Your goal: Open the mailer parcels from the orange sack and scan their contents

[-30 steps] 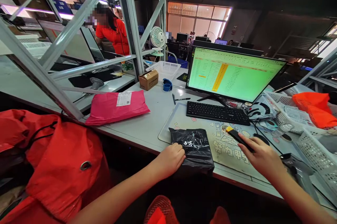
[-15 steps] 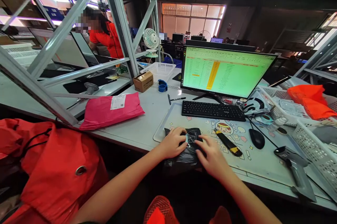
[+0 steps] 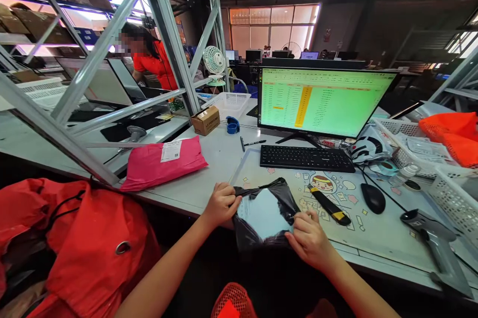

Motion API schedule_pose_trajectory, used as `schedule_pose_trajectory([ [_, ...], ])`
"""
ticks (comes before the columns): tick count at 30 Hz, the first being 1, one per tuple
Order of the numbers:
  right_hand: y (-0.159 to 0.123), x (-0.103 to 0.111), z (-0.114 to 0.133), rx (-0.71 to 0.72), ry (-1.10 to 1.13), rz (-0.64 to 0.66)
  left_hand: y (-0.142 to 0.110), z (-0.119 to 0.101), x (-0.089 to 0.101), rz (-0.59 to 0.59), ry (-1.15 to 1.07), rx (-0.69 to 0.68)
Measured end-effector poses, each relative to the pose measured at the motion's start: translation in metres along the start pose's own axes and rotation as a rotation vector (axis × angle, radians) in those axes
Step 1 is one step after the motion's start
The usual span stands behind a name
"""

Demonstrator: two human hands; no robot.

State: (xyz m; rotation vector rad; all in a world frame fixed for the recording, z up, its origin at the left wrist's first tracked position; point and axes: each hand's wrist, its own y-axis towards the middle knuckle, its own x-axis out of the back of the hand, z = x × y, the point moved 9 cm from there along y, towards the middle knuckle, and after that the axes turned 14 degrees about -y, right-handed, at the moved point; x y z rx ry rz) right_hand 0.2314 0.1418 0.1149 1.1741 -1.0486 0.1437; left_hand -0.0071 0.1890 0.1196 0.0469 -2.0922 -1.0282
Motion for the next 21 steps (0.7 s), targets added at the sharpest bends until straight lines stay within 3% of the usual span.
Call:
schedule_pose_trajectory([
  [3, -0.015, 0.007, -0.006, 0.001, -0.036, -0.018, -0.012, 0.017, 0.011, 0.004, 0.094, 0.037],
  [6, -0.026, 0.004, -0.017, -0.033, -0.048, -0.007, -0.024, 0.041, 0.012, 0.018, 0.124, 0.169],
  [9, -0.032, -0.009, -0.028, -0.078, -0.055, 0.090, -0.034, 0.065, 0.004, 0.073, 0.120, 0.349],
  [12, -0.035, -0.018, -0.033, -0.140, -0.057, 0.179, -0.038, 0.069, 0.001, 0.093, 0.108, 0.428],
  [14, -0.038, -0.018, -0.032, -0.173, -0.071, 0.195, -0.036, 0.056, 0.006, 0.064, 0.077, 0.442],
  [16, -0.040, -0.017, -0.029, -0.181, -0.095, 0.196, -0.036, 0.031, 0.012, 0.044, 0.014, 0.408],
  [21, -0.053, -0.018, -0.025, -0.154, -0.146, 0.239, -0.057, -0.048, -0.002, 0.233, -0.073, 0.180],
])
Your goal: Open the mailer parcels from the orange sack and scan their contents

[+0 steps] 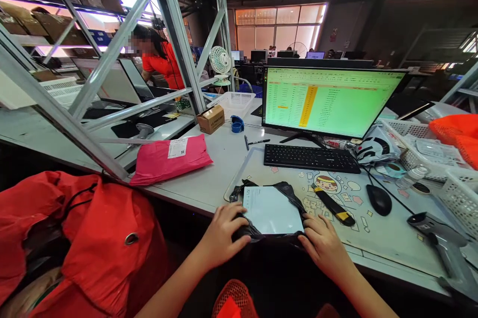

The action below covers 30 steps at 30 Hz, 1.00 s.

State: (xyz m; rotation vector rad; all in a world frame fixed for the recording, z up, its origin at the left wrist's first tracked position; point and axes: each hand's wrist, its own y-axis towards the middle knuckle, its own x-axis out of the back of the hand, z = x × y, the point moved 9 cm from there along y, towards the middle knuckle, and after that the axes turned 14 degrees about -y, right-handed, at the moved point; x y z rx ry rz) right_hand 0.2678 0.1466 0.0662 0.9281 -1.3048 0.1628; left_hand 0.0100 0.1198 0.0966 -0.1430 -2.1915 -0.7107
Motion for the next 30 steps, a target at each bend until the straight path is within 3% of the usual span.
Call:
schedule_pose_trajectory([
  [5, -0.012, -0.009, 0.002, 0.094, -0.039, 0.092, -0.027, -0.006, -0.009, -0.105, 0.017, -0.030],
  [11, -0.004, -0.016, -0.001, 0.111, -0.016, 0.203, -0.032, -0.014, -0.019, -0.048, 0.020, -0.162],
  [14, -0.002, -0.018, -0.002, 0.092, -0.017, 0.189, -0.040, -0.020, -0.021, -0.026, 0.038, -0.256],
  [17, -0.003, -0.021, -0.002, 0.063, -0.072, 0.152, -0.043, -0.025, -0.020, -0.028, 0.091, -0.242],
  [21, -0.006, -0.016, 0.009, 0.040, -0.072, 0.109, -0.020, -0.057, -0.013, -0.157, 0.127, -0.219],
  [26, -0.003, 0.006, 0.034, 0.039, 0.204, 0.091, 0.030, -0.086, -0.056, -0.029, 0.125, -0.104],
  [28, 0.005, 0.015, 0.026, -0.043, 0.339, 0.014, 0.039, -0.083, -0.072, -0.011, 0.139, -0.031],
  [30, 0.020, 0.014, 0.001, -0.236, 0.369, -0.043, 0.042, -0.076, -0.081, -0.024, 0.179, 0.039],
])
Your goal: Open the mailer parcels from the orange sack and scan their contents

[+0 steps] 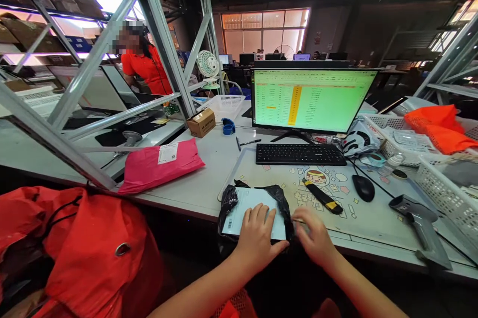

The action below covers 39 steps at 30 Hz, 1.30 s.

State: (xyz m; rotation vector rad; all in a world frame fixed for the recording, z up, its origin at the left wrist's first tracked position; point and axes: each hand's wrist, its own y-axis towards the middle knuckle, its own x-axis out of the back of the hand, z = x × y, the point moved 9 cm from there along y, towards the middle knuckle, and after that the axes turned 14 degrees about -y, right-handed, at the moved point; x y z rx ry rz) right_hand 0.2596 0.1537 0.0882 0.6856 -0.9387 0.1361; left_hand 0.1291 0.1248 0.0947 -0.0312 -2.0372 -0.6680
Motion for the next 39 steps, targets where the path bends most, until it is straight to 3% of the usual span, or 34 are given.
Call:
schedule_pose_trajectory([
  [3, 0.037, -0.019, -0.035, -0.294, -0.159, 0.133, 0.002, 0.005, -0.009, -0.040, 0.060, 0.064],
  [5, 0.058, -0.038, -0.044, -0.356, -0.238, 0.272, 0.004, 0.005, -0.011, -0.073, 0.058, 0.085],
  [9, 0.082, -0.050, -0.044, -0.332, -0.304, 0.331, 0.001, 0.006, -0.015, -0.108, 0.019, 0.106],
  [18, 0.077, -0.064, -0.065, -0.330, -0.392, 0.359, -0.008, 0.011, -0.017, -0.105, 0.055, 0.033],
  [24, 0.070, -0.073, -0.067, -0.252, -0.153, 0.348, -0.012, 0.013, -0.013, -0.141, 0.040, 0.038],
  [28, 0.061, -0.078, -0.064, -0.217, 0.143, 0.334, -0.012, 0.022, 0.003, -0.193, -0.032, 0.069],
  [33, 0.064, -0.079, -0.057, -0.369, 0.482, 0.182, -0.005, 0.044, 0.044, -0.319, -0.149, 0.138],
  [36, 0.074, -0.079, -0.036, -0.415, 0.609, 0.092, -0.003, 0.073, 0.073, -0.393, -0.271, 0.218],
  [39, 0.084, -0.088, -0.004, -0.396, 0.669, 0.069, -0.008, 0.125, 0.097, -0.491, -0.474, 0.380],
])
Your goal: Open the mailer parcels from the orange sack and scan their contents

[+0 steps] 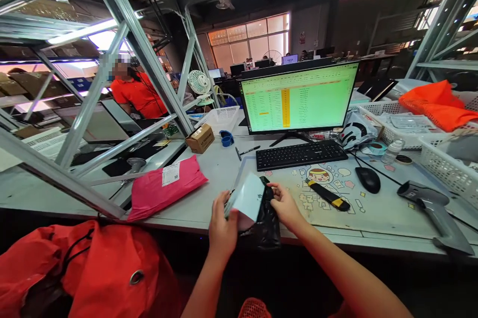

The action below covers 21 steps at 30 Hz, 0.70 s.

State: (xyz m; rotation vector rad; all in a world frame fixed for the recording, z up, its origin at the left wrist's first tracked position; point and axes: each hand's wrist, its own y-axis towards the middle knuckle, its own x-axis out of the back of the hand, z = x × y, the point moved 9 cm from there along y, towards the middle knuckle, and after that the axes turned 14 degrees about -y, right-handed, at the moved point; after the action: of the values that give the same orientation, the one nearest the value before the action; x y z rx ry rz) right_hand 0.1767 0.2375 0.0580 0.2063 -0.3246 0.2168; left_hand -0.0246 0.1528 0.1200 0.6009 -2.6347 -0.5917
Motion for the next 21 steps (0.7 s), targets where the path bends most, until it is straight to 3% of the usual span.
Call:
schedule_pose_trajectory([
  [2, -0.002, -0.023, 0.008, 0.011, -0.012, 0.032, 0.014, 0.029, 0.031, -0.139, -0.101, 0.153],
  [4, -0.005, -0.045, 0.011, 0.015, -0.047, 0.067, 0.019, 0.049, 0.058, -0.290, -0.145, 0.217],
  [8, -0.010, -0.063, 0.009, 0.004, -0.126, 0.063, 0.001, 0.055, 0.088, -0.458, -0.079, 0.037],
  [10, -0.012, -0.059, 0.012, 0.026, -0.168, 0.031, -0.018, 0.055, 0.083, -0.405, -0.017, -0.059],
  [12, -0.013, -0.049, 0.025, 0.102, -0.246, -0.008, -0.034, 0.062, 0.068, -0.291, 0.047, -0.052],
  [17, -0.019, -0.027, 0.086, 0.552, -0.688, -0.073, -0.048, 0.075, 0.039, -0.106, 0.053, 0.115],
  [19, -0.017, -0.018, 0.099, 0.649, -0.772, -0.064, -0.044, 0.073, 0.038, -0.132, -0.031, 0.116],
  [21, -0.004, -0.002, 0.089, 0.513, -0.757, -0.051, -0.043, 0.083, 0.046, -0.281, -0.221, 0.191],
])
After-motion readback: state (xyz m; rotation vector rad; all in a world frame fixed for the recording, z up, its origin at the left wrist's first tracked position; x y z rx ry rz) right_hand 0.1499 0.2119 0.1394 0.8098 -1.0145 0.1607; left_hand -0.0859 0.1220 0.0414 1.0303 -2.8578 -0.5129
